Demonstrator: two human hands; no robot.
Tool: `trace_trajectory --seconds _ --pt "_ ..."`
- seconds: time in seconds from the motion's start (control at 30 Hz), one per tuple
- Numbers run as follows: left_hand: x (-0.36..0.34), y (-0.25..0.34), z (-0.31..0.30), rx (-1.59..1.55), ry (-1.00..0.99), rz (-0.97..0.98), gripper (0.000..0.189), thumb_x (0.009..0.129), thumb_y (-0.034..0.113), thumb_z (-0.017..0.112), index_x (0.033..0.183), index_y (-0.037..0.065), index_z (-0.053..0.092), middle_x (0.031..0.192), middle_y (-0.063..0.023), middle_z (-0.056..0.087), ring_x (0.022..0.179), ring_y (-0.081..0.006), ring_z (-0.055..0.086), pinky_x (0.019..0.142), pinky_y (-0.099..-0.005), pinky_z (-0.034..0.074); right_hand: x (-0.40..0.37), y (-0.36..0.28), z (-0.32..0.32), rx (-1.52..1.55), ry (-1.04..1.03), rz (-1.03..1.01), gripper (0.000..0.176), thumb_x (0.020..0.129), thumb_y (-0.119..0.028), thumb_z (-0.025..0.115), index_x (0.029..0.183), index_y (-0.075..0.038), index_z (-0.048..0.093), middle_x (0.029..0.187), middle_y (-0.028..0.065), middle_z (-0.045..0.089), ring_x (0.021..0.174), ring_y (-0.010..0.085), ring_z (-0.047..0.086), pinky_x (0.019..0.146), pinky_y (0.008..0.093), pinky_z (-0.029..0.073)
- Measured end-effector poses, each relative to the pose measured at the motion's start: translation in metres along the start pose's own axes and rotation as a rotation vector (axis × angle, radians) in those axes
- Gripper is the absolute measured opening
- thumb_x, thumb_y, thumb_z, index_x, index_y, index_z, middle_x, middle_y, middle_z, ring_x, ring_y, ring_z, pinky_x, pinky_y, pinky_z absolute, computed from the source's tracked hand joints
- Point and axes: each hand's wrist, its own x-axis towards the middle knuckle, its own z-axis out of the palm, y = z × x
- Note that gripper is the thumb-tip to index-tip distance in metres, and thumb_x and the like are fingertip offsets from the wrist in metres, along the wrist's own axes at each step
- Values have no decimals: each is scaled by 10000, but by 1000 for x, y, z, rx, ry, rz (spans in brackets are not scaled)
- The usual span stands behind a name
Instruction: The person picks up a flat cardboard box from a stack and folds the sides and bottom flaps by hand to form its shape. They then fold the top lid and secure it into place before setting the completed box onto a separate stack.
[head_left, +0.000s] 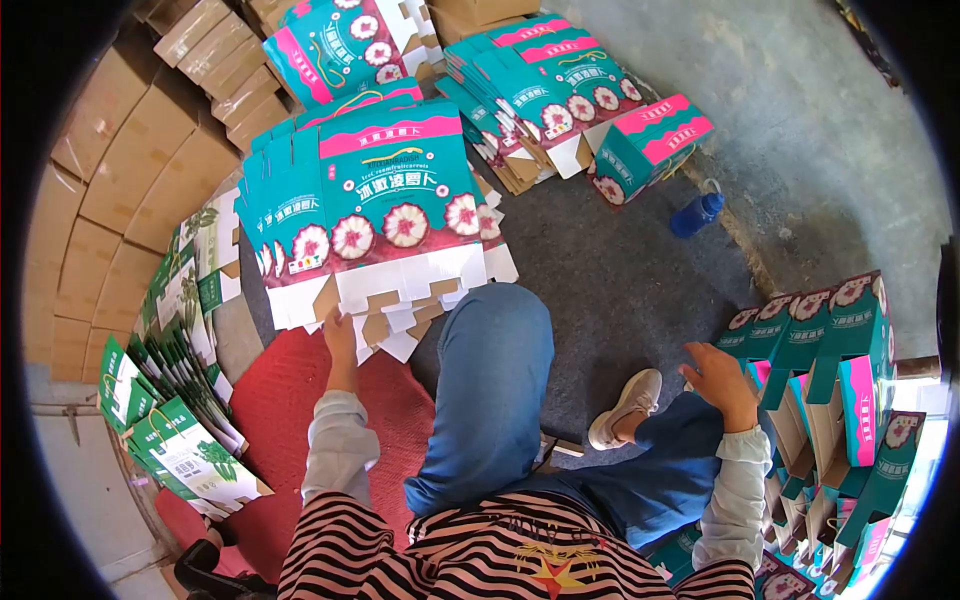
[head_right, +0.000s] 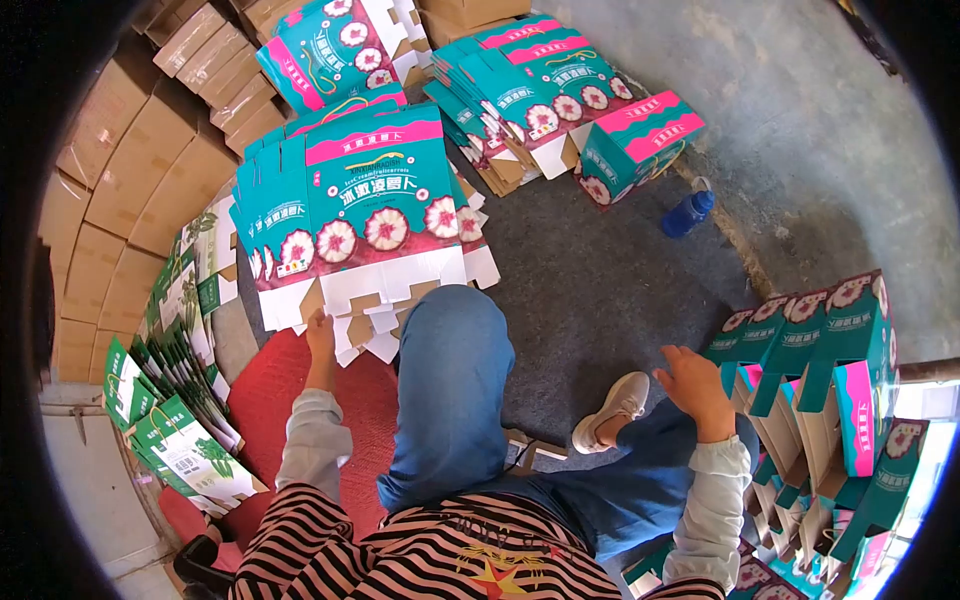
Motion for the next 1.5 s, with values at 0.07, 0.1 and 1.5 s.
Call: trace_trajectory --seconds 0.07,0.1,1.5 --pt "11 1 0 59 6 53 509 835 180 617 1271 -33 465 1158 -167 574 1023 -226 562 868 -319 443 3 -1 1 7 -8 -14 353 792 -252 648 1077 -63 563 965 146 622 895 335 608 721 437 489" --pt "17 -1 2 52 -16 0 509 828 189 627 1256 -43 477 1160 -172 574 1041 -227 556 872 -328 441 4 -1 3 9 -14 -18 355 793 -252 647 1080 -62 561 968 147 622 899 335 607 722 437 488" --pt "-149 437 134 -1296 -868 -333 297 864 100 597 1101 -47 497 1090 -192 584 1021 -320 587 845 -385 526 2 -29 -41 502 313 -218 485 888 -368 552 1219 -16 510 1074 189 604 963 322 609 805 390 487"
